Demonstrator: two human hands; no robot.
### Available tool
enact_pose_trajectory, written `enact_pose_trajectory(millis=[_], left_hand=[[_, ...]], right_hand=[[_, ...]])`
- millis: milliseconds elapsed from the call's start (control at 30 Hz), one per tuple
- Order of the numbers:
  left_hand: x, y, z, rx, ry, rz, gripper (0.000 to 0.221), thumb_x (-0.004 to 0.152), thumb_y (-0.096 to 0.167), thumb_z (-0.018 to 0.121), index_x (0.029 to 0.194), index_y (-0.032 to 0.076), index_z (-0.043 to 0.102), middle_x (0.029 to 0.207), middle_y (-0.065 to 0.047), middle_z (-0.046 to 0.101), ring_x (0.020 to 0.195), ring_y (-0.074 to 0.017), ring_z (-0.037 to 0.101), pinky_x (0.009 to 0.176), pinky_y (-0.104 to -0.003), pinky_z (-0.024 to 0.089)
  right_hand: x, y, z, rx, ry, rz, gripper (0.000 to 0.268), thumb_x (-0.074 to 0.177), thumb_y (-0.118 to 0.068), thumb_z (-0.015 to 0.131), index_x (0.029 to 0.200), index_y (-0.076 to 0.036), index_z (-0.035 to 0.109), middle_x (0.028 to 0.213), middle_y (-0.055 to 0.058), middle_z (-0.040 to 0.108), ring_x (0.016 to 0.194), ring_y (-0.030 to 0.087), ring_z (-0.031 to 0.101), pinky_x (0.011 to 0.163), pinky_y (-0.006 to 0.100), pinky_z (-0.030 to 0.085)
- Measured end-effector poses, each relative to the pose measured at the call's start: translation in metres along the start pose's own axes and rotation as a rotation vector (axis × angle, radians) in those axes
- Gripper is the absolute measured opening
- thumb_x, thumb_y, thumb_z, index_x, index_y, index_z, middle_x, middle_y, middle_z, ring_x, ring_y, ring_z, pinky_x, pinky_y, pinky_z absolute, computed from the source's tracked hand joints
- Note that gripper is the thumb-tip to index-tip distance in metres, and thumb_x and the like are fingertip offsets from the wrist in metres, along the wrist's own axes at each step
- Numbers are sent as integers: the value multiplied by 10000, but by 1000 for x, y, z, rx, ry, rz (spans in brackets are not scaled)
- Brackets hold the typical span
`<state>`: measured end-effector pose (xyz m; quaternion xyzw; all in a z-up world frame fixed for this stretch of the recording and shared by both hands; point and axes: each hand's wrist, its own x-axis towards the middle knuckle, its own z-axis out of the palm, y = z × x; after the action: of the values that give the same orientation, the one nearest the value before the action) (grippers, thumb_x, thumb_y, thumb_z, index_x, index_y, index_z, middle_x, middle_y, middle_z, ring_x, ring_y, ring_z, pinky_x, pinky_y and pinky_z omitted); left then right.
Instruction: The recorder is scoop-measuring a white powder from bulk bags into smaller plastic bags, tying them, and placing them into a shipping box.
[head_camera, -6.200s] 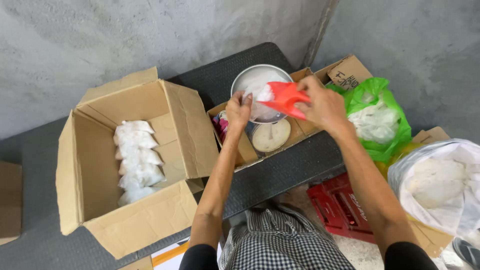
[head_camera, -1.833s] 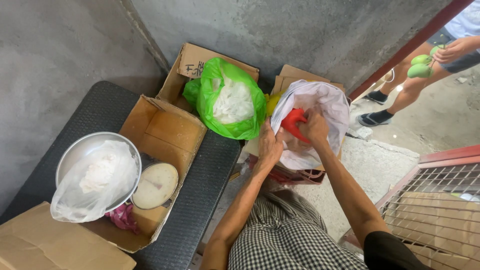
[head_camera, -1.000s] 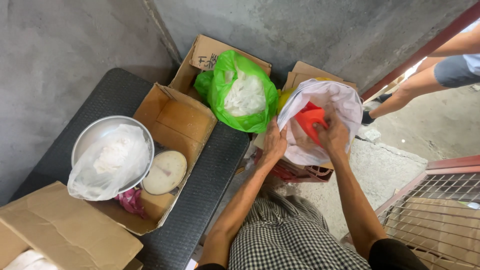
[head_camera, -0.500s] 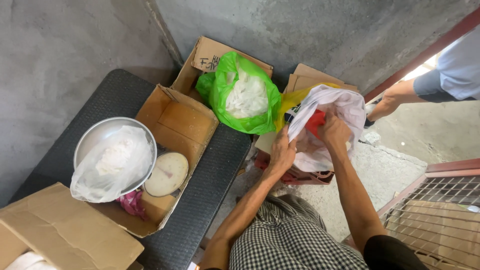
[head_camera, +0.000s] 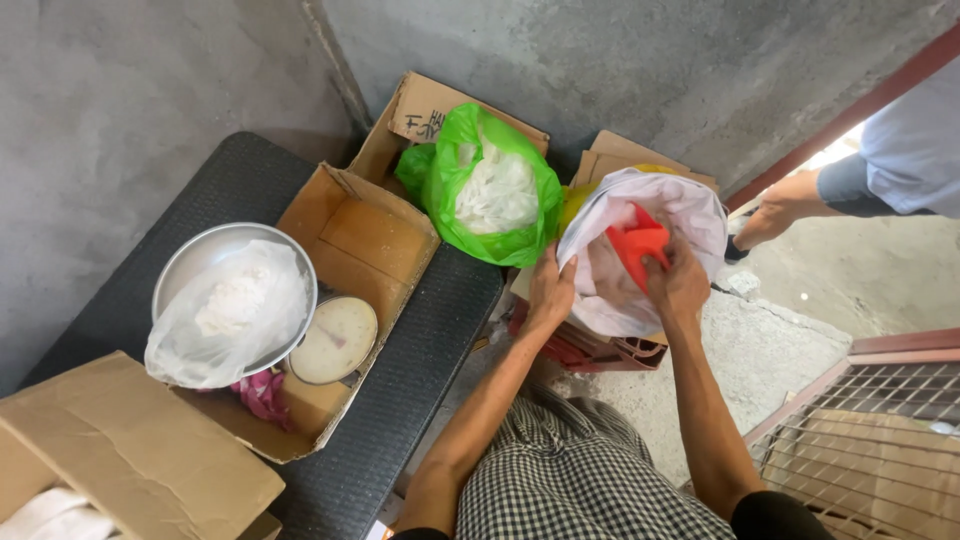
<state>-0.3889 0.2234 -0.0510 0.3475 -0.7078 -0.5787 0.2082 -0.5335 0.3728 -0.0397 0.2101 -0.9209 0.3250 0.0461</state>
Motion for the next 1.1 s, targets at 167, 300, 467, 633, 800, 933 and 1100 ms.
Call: enact_pose_trajectory(millis=[167, 300, 467, 633, 800, 933, 1100], left_hand=[[14, -46, 12, 29, 117, 88, 494, 999, 319, 575, 1389, 16, 553, 1301, -283, 616, 1177, -454, 595, 988, -518, 460], [23, -62, 17, 37, 142, 60, 535, 1011, 390, 569, 1373, -4, 560, 1318, -293, 595, 1195, -476, 572, 1000, -529, 446], [14, -46, 4, 42, 47, -167, 609, 957, 475, 610, 1356, 18, 561, 1250, -223, 661, 1108, -380, 666, 959, -499, 522], [-19, -8, -29, -92, -101, -298, 683, 886, 451, 655, 1432, 76, 489, 1204, -180, 702, 1042, -323, 712, 902, -459, 555], [-29, -67, -34, 97, 243, 289, 446, 931, 176, 637, 1355, 38, 626, 1256, -232, 656, 1113, -390, 665, 954, -458, 539], [-74, -26, -117, 29, 424, 302, 335, 934, 117, 601, 1257, 65, 670, 1192, -189, 683, 1043, -349, 697, 915, -416, 564], [-134, 9, -222, 16, 858, 359, 257, 994, 6, 581, 1202, 102, 698, 1100, -118, 679, 1010, -268, 679, 904, -380, 575]], right_hand=[[-39, 5, -15, -54, 0, -29, 342, 856, -344, 833, 1048, -100, 689, 930, 159, 739, 857, 381, 702, 742, 485, 525], [-62, 15, -34, 40, 66, -41, 364, 867, -333, 861, 1052, -83, 673, 891, 153, 728, 790, 329, 702, 713, 429, 534], [-60, 36, -61, 173, 139, -151, 332, 930, -260, 891, 1034, -44, 661, 911, 132, 719, 810, 241, 685, 772, 361, 536], [-42, 10, -73, 363, 37, -272, 297, 952, -107, 883, 979, -8, 604, 939, 100, 717, 834, 160, 633, 829, 282, 534], [-22, -34, -52, 567, -224, -376, 288, 991, -117, 843, 1036, -7, 581, 967, 67, 684, 871, 103, 633, 830, 248, 528], [-28, -125, -49, 343, -205, -592, 302, 943, -98, 877, 988, 26, 605, 921, 130, 696, 816, 157, 656, 799, 280, 530], [-39, -213, -26, 503, -387, -803, 306, 979, -166, 877, 1069, 13, 646, 943, 140, 725, 842, 179, 686, 824, 300, 549]])
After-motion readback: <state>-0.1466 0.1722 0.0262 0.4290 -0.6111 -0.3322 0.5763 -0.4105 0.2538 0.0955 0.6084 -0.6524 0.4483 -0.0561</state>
